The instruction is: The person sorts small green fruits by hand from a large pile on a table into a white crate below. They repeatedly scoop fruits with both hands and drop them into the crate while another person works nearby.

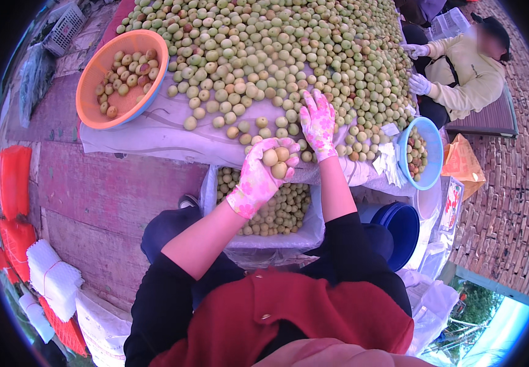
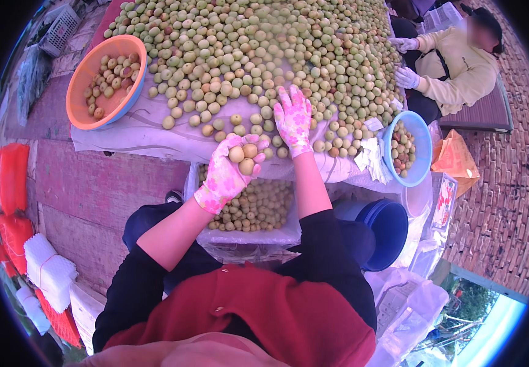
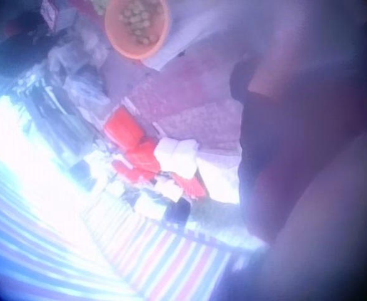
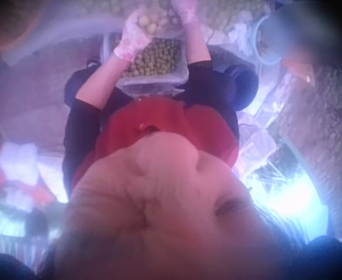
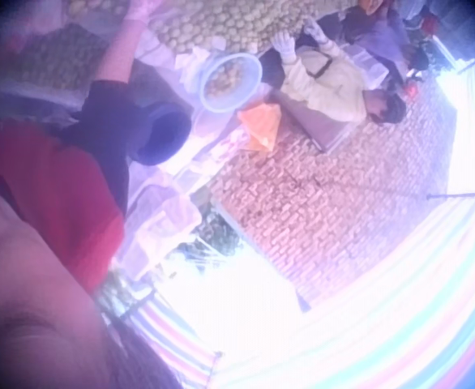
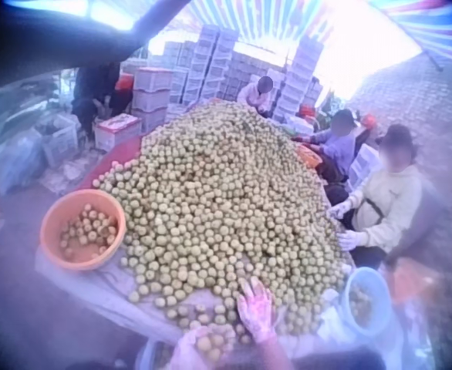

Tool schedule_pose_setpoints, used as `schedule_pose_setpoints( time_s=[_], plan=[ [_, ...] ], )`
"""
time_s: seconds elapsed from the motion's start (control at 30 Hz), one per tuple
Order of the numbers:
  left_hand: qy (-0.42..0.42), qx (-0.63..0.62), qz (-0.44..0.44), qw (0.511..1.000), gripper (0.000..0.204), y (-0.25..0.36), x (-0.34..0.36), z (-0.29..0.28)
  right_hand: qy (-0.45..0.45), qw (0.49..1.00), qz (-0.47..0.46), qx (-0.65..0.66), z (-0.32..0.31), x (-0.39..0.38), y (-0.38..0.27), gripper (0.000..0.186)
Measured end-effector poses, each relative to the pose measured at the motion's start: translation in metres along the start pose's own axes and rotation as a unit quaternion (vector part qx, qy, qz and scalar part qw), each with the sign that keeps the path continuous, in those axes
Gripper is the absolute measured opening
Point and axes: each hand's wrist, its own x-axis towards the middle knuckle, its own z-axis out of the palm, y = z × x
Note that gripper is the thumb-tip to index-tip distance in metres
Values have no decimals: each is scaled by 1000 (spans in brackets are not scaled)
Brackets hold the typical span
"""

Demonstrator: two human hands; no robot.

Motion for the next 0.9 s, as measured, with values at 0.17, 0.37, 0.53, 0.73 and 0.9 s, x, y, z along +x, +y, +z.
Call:
schedule_pose_setpoints(
  time_s=[0.17,0.37,0.53,0.73,0.9],
  plan=[
    [1,3,-3,1000,36,0,-1,-2,49,997,63,9,27,23,-19,51],
    [48,11,-1,999,35,0,-3,-4,-97,991,-7,97,-6,-26,-24,50],
    [31,15,-9,999,28,-1,-7,0,64,982,120,130,-28,8,33,33],
    [62,44,-36,996,28,-4,-12,3,-118,966,228,-21,-6,57,79,26],
    [68,62,-32,995,28,-7,-11,2,-162,930,305,126,-12,75,95,23]
  ],
)
